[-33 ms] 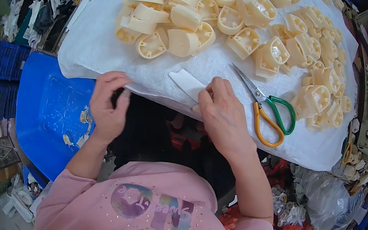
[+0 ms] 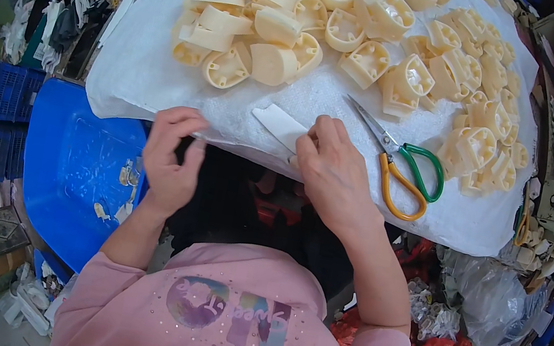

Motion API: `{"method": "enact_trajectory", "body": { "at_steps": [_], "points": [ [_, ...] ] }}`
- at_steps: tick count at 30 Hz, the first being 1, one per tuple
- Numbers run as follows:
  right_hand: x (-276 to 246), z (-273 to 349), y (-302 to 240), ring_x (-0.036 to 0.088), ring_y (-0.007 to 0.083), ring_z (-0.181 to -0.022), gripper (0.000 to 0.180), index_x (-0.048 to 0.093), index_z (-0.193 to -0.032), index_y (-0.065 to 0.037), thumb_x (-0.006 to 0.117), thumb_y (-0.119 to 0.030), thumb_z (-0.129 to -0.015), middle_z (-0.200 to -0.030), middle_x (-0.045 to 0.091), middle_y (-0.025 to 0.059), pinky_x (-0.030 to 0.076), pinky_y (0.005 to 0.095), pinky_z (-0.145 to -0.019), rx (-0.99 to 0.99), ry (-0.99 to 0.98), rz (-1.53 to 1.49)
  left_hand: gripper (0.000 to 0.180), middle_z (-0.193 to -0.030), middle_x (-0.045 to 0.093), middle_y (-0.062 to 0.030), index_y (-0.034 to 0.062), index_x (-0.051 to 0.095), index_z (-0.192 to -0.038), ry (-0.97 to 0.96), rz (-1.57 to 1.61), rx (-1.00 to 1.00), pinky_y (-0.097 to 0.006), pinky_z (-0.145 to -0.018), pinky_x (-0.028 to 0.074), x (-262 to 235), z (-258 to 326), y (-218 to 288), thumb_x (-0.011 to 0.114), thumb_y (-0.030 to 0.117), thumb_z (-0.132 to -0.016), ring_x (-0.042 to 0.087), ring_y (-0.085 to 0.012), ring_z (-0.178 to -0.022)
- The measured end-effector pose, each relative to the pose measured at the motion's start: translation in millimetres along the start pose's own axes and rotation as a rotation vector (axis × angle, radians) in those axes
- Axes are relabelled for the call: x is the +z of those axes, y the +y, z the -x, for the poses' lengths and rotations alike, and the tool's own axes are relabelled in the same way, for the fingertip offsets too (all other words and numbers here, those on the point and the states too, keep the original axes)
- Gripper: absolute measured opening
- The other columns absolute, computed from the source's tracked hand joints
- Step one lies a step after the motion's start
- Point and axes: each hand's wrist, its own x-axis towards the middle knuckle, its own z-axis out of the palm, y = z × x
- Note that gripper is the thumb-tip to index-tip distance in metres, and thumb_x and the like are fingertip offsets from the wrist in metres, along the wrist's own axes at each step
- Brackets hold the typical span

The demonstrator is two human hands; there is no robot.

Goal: The recorder is trimming and assembling small cream-colored shoe components using scissors and adhesive strips at a workbench.

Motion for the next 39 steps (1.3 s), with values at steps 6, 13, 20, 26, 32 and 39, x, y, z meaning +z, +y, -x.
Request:
{"method": "enact_trajectory", "body": {
  "at_steps": [6,13,20,26,32,39],
  "points": [
    [4.4,-1.5,-1.3,0.051,0.0279,-0.085,0.015,0.052,-0.075,-0.001,0.06,-0.002,-0.062,-0.085,0.046,0.0122,0.048,0.0359,-0.07,-0.05,0.003,0.083,0.024,-0.084,0.059,-0.0078,0.0046,0.064,-0.086,-0.138,0.107,0.12,-0.035,-0.07,0.044,35.3,0.7,18.3,0.066,-0.006,-0.064,0.057,-0.0259,-0.082],
    [12.9,0.4,23.7,0.052,0.0339,-0.078,0.023,0.052,-0.084,-0.001,0.058,0.005,-0.063,-0.083,0.047,0.014,0.045,0.0403,-0.068,-0.007,0.108,-0.267,0.029,-0.093,0.059,-0.0081,0.0024,0.063,-0.095,-0.234,-0.078,0.37,-0.035,-0.079,0.045,75.3,4.2,24.9,0.066,0.005,-0.066,0.058,-0.0258,-0.089],
    [-14.4,40.9,57.5,0.054,0.0123,-0.091,0.019,0.055,-0.101,-0.003,0.051,0.005,-0.084,-0.097,0.057,0.006,0.045,0.0265,-0.08,0.379,0.805,-0.55,0.031,-0.098,0.058,-0.0087,0.0024,0.062,-0.098,-0.315,-0.137,0.334,-0.036,-0.08,0.045,73.5,2.8,34.9,0.064,0.006,-0.067,0.057,-0.0245,-0.091],
    [-54.5,21.0,16.4,0.057,0.0258,-0.081,0.03,0.054,-0.092,-0.003,0.064,0.008,-0.066,-0.093,0.058,0.015,0.048,0.0323,-0.067,-0.032,0.806,-0.078,0.032,-0.099,0.057,-0.0128,0.0007,0.059,-0.102,-0.305,0.108,0.139,-0.038,-0.074,0.048,67.8,-10.5,32.0,0.063,0.002,-0.071,0.057,-0.0291,-0.089],
    [-19.7,-10.1,-24.6,0.056,0.0275,-0.079,0.025,0.057,-0.086,-0.004,0.066,-0.002,-0.063,-0.09,0.057,0.0099,0.046,0.0347,-0.063,-0.297,0.484,-0.031,0.035,-0.099,0.058,-0.0122,-0.0022,0.05,-0.124,-0.397,0.876,-0.646,-0.032,-0.082,0.047,34.7,-17.9,56.0,0.046,0.017,-0.095,0.057,-0.0201,-0.094],
    [-12.3,-47.8,-0.7,0.054,0.0273,-0.082,0.026,0.06,-0.096,-0.002,0.068,-0.008,-0.072,-0.096,0.056,0.0099,0.045,0.0339,-0.071,0.08,0.499,-0.533,0.044,-0.093,0.062,-0.0143,-0.0073,0.04,-0.13,-0.013,1.223,-0.637,-0.03,-0.064,0.046,23.5,-12.9,22.8,0.03,0.023,-0.099,0.059,-0.019,-0.077]
  ]
}}
